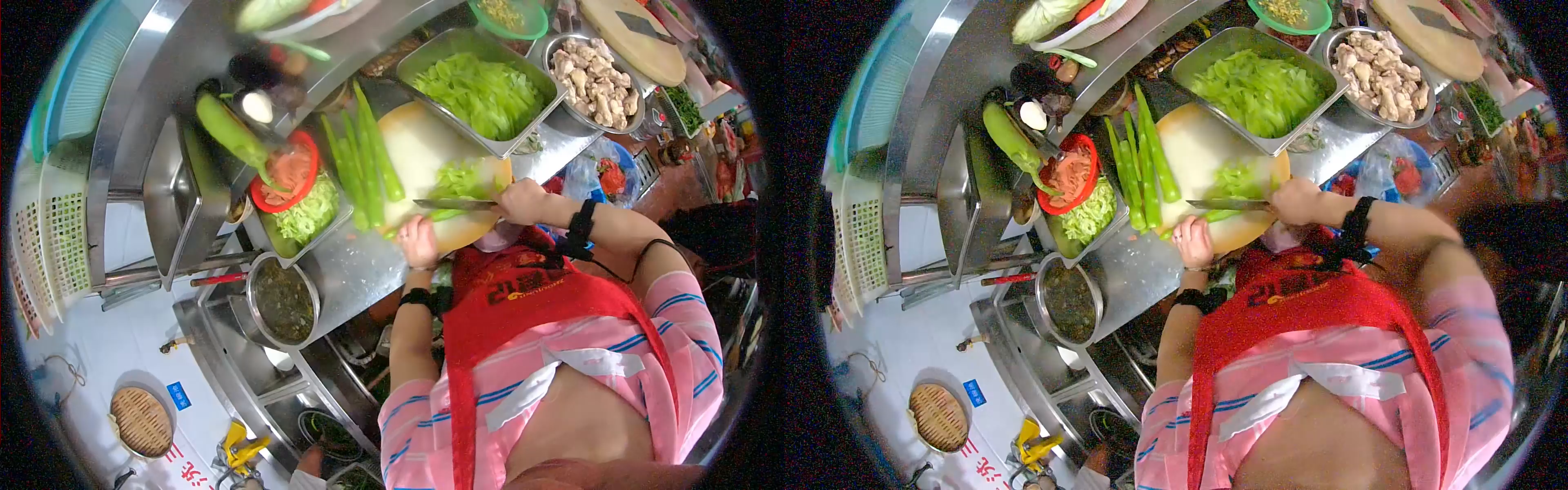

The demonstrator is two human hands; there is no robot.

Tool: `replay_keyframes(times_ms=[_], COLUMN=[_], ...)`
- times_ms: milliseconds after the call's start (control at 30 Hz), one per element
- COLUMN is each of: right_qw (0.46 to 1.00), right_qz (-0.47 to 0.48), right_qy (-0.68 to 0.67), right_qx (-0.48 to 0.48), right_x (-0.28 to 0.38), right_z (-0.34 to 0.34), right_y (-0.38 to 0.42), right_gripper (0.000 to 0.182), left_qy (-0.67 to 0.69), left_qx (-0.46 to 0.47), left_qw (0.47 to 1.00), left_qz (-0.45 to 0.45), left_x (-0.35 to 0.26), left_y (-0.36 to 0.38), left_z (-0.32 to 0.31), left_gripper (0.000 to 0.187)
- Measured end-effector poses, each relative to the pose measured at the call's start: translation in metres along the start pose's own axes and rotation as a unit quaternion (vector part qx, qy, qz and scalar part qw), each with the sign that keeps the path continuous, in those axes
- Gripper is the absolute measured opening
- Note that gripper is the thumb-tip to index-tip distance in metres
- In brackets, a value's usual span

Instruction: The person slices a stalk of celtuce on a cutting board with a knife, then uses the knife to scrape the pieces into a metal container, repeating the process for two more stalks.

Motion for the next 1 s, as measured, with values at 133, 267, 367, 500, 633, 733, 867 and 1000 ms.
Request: replay_keyframes(times_ms=[133,267,367,500,633,733,867,1000], right_qw=[1.0,0.999,1.0,0.996,0.995,0.996,0.993,0.998], right_qz=[0.001,-0.036,-0.025,-0.043,-0.067,-0.064,-0.098,-0.056], right_qy=[-0.023,0.002,0.011,0.001,-0.02,-0.025,-0.038,-0.011], right_qx=[-0.007,0.013,0.014,0.08,0.073,0.051,0.045,-0.022], right_x=[0.005,-0.001,0.002,0.01,0.008,-0.008,-0.018,-0.007], right_z=[-0.009,-0.006,0.012,-0.014,-0.011,0.003,0.013,-0.005], right_y=[0.001,-0.01,0.002,-0.006,-0.009,-0.001,0.005,-0.002], right_gripper=[0.034,0.029,0.029,0.025,0.025,0.026,0.029,0.035], left_qy=[0.003,0.002,0.007,0.003,-0.029,-0.104,-0.063,-0.003], left_qx=[-0.008,-0.018,-0.005,0.011,0.035,-0.004,-0.008,0.028], left_qw=[1.0,1.0,1.0,1.0,0.999,0.99,0.994,0.997], left_qz=[-0.009,-0.024,-0.009,0.002,0.005,0.092,0.094,0.069], left_x=[-0.002,-0.005,-0.004,-0.002,0.0,0.013,0.022,0.01], left_y=[-0.001,-0.004,-0.006,0.0,-0.003,-0.005,-0.002,-0.004], left_z=[-0.002,0.004,0.0,-0.002,-0.001,0.02,0.019,0.001], left_gripper=[0.014,0.015,0.014,0.014,0.016,0.016,0.016,0.015])
Point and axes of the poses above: each hand's wrist, its own y-axis away from the middle knuckle, its own z-axis out of the back of the hand, x = y × z, the point moved 9 cm from there along -y, towards the middle knuckle, and after that the axes turned 2 degrees about -x, right-handed, at the moved point
